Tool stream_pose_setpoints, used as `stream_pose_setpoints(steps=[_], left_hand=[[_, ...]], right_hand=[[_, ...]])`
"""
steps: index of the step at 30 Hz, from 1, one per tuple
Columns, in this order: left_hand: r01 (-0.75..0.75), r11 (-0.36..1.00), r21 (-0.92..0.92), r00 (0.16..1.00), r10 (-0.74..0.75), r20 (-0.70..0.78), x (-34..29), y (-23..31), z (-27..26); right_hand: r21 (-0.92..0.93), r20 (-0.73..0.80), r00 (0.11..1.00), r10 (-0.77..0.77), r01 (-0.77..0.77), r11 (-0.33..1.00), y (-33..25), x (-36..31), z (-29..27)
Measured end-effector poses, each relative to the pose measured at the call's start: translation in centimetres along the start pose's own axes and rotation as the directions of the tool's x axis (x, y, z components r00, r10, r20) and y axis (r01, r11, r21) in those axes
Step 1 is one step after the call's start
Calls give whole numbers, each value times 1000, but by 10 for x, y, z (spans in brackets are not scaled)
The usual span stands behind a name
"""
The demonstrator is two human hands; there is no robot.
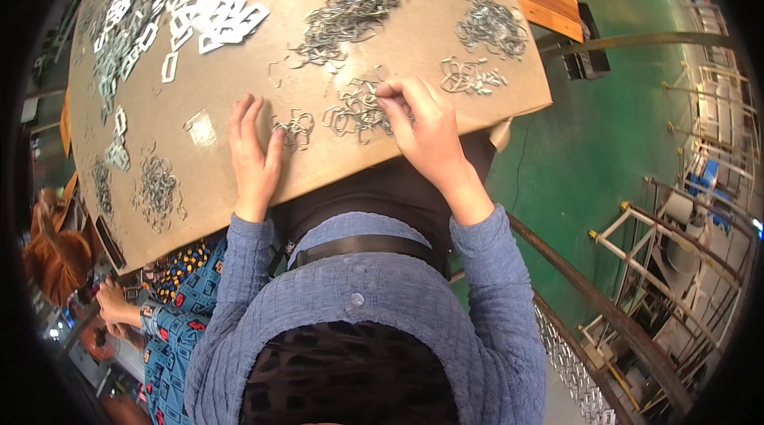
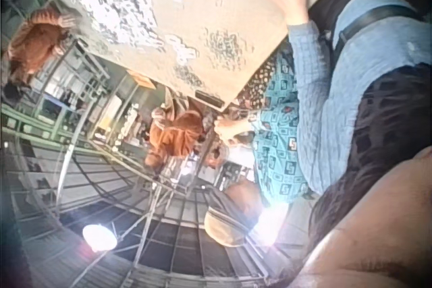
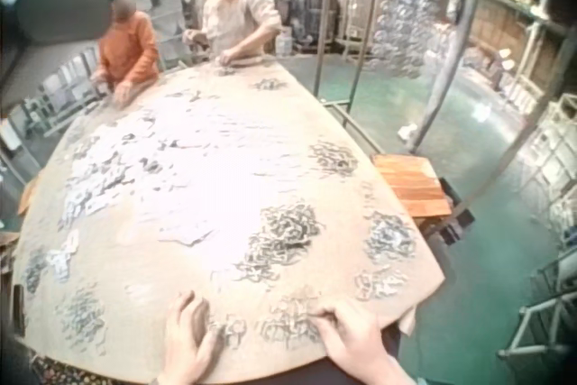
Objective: The person assembles metal frames by sliding hook-like pieces through them while seated at a table and then hangs the resulting chain of parts onto a vertical metal rack.
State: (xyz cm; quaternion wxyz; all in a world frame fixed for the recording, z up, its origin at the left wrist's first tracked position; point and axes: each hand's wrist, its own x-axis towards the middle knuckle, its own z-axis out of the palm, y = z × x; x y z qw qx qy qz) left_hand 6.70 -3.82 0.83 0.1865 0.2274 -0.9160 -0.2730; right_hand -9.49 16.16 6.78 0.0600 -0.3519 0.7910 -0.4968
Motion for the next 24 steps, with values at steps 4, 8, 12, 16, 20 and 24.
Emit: stream_pose_setpoints(steps=[4, 8, 12, 16, 20, 24], left_hand=[[-31, 996, 80, 999, 29, 22, 5, 6, 4], [-13, 996, 89, 999, 15, -30, 5, 4, 5], [64, 986, 152, 997, -55, -62, 5, 4, 8], [-106, 993, -55, 993, 109, 51, 8, 23, 9], [-95, 978, -187, 995, 97, 4, 20, 25, -1], [-59, 994, -89, 992, 48, -121, 70, 6, -12]], right_hand=[[243, -265, 880, 395, -335, 910, 38, -31, -33], [137, -362, 851, 381, -356, 924, 66, -27, -52], [-292, -359, 920, 158, -271, 917, 54, -11, -44], [-279, -168, 986, -14, -34, 960, 44, -2, -17], [-273, -142, 979, -145, 103, 957, 29, -10, 8], [-256, -119, 978, -169, 134, 957, 28, -9, 12]])
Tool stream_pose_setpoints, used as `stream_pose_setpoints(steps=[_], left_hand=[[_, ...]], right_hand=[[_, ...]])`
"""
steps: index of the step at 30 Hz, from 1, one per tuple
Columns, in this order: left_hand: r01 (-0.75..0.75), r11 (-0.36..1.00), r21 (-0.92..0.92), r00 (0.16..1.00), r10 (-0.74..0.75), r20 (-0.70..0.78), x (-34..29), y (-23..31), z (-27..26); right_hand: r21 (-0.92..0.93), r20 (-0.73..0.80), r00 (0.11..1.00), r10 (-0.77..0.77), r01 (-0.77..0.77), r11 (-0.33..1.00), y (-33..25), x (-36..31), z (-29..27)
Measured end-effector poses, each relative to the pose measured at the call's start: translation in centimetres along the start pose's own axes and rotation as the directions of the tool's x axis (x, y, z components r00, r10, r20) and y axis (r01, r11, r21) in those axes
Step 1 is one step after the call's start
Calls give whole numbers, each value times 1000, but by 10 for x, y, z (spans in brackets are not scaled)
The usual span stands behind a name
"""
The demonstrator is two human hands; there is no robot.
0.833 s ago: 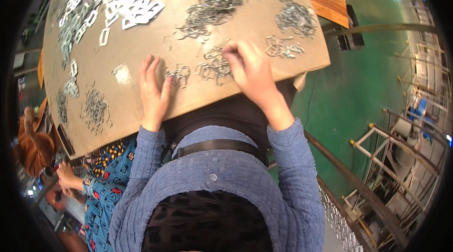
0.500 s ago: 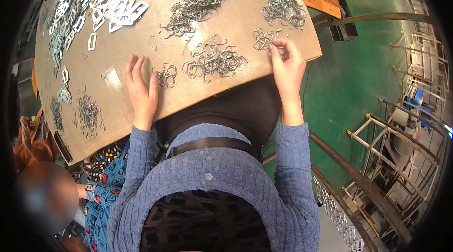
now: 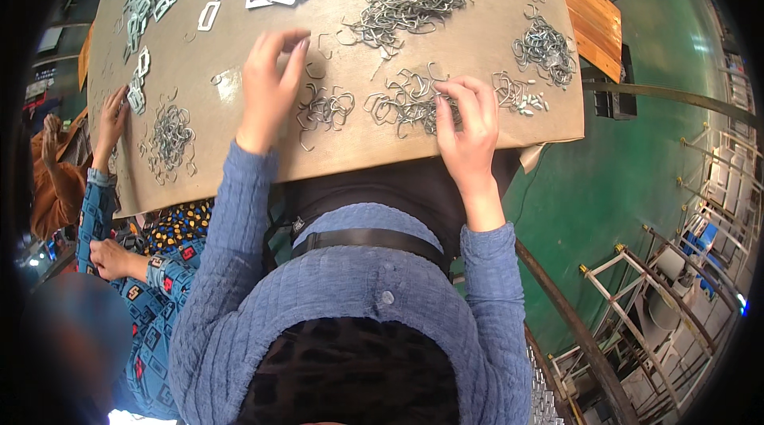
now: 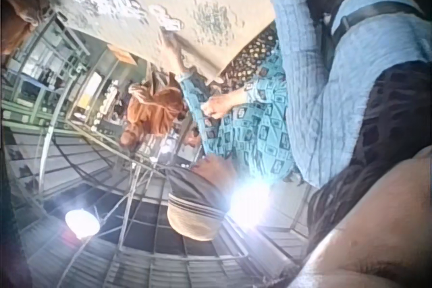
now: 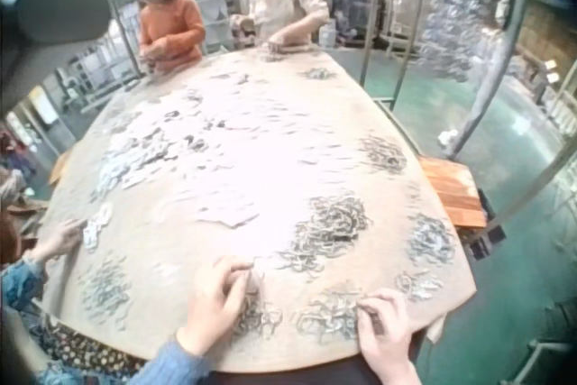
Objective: The person assembles metal frames by sliding hook-like pieces through them while seated at a table and then hangs the resulting chain of parts onto a vertical metal rack.
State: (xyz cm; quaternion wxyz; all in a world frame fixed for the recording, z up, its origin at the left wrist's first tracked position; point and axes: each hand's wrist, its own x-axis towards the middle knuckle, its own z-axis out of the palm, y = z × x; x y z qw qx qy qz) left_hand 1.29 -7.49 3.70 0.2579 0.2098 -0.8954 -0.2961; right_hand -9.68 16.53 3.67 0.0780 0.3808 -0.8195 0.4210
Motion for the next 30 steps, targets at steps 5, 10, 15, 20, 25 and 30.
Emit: stream_pose_setpoints(steps=[5, 10, 15, 20, 25, 30], left_hand=[[23, 993, 118, 984, -44, 174, 22, -17, 8], [-70, 981, 183, 990, 46, 136, 6, -17, 9], [-61, 995, 78, 943, 32, 330, -14, -18, -11], [45, 991, -124, 932, 3, 364, -10, -18, -22], [6, 979, -206, 948, 60, 312, 20, -10, -1], [-237, 923, -305, 877, 338, 341, 21, -2, 24]], right_hand=[[-24, 118, 987, -108, 112, 993, -12, 33, 17], [-89, 206, 950, -236, 258, 962, -26, 63, 59], [-271, 268, 942, -200, 273, 923, -26, 72, 93], [-281, 382, 899, -214, 333, 900, -29, 64, 92], [-199, 378, 918, -120, 207, 958, -34, 40, 70], [-140, 196, 974, -112, 141, 980, -22, 54, 55]])
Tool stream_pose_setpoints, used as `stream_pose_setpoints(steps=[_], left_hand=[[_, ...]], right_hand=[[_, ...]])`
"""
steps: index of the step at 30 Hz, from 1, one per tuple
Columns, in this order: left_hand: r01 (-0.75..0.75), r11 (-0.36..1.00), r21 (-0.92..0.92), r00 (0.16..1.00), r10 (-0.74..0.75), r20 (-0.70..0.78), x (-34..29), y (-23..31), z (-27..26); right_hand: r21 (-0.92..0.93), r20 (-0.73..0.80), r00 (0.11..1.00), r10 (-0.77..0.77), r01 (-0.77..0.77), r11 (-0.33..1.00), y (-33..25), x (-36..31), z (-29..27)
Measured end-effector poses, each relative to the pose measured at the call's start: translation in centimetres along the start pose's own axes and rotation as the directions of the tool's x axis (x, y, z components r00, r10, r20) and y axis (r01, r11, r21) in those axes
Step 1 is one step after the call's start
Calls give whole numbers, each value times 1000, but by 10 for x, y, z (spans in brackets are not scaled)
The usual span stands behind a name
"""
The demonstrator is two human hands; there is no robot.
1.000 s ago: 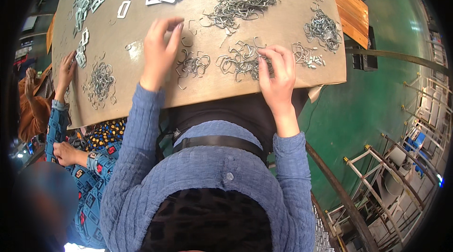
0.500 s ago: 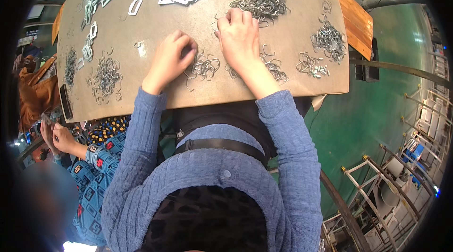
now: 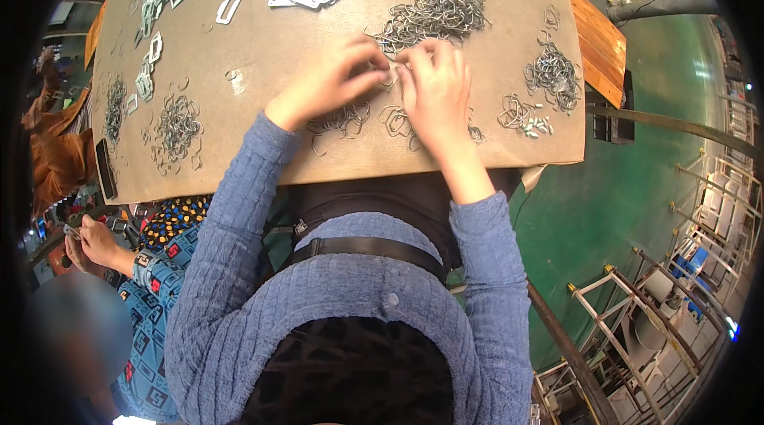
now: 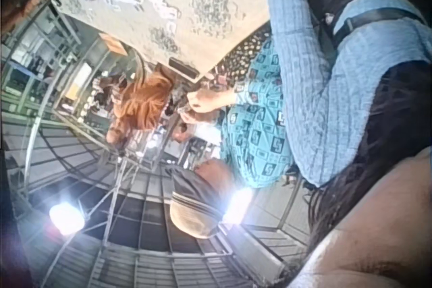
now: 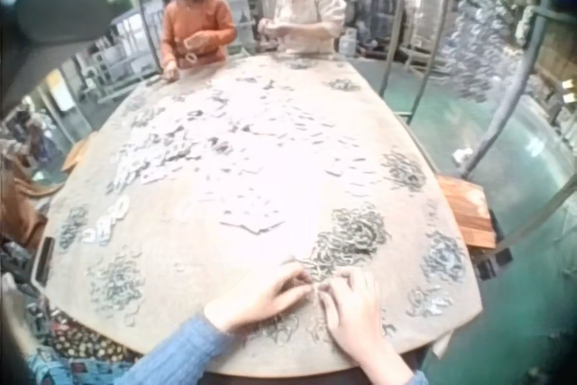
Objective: The person assembles metal frames by sliding hook-like pieces through them while seated at a table and then hangs the resulting chain of parts onto a vertical metal rack.
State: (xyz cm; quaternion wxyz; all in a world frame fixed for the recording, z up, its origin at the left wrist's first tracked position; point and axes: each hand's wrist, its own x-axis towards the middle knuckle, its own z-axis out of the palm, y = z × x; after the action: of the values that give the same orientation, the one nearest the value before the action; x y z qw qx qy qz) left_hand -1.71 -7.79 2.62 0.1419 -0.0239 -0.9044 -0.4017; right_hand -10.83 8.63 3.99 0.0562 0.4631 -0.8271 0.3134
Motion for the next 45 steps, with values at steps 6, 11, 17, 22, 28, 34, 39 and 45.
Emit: stream_pose_setpoints(steps=[6, 11, 17, 22, 28, 34, 39, 45], left_hand=[[69, 986, 155, 983, -94, 160, -28, 16, 1], [255, 966, 43, 906, -254, 339, -38, 21, -34], [243, 970, 22, 970, -242, -35, -13, 7, -36], [134, 956, 261, 979, -88, -183, 19, -16, -7], [250, 930, 270, 968, -236, -84, 15, -25, -3], [475, 810, -344, 865, -502, 10, 1, -2, -21], [508, 751, -421, 858, -486, 166, -11, 11, -25], [374, 908, -191, 916, -330, 227, 4, 19, -29]], right_hand=[[-77, 33, 994, -104, 106, 991, 14, 33, 0], [-42, 92, 994, -64, 68, 997, 32, 44, 12], [328, 13, 977, 212, -205, 922, 32, 53, -2], [149, -44, 980, 195, -187, 971, 48, 50, -8], [33, -111, 990, 92, -89, 995, 47, 31, -17], [337, 115, 957, 266, -290, 896, 11, 11, -26], [453, 52, 978, 204, -205, 868, -19, 15, -23], [376, 131, 978, 160, -198, 905, -18, 4, -20]])
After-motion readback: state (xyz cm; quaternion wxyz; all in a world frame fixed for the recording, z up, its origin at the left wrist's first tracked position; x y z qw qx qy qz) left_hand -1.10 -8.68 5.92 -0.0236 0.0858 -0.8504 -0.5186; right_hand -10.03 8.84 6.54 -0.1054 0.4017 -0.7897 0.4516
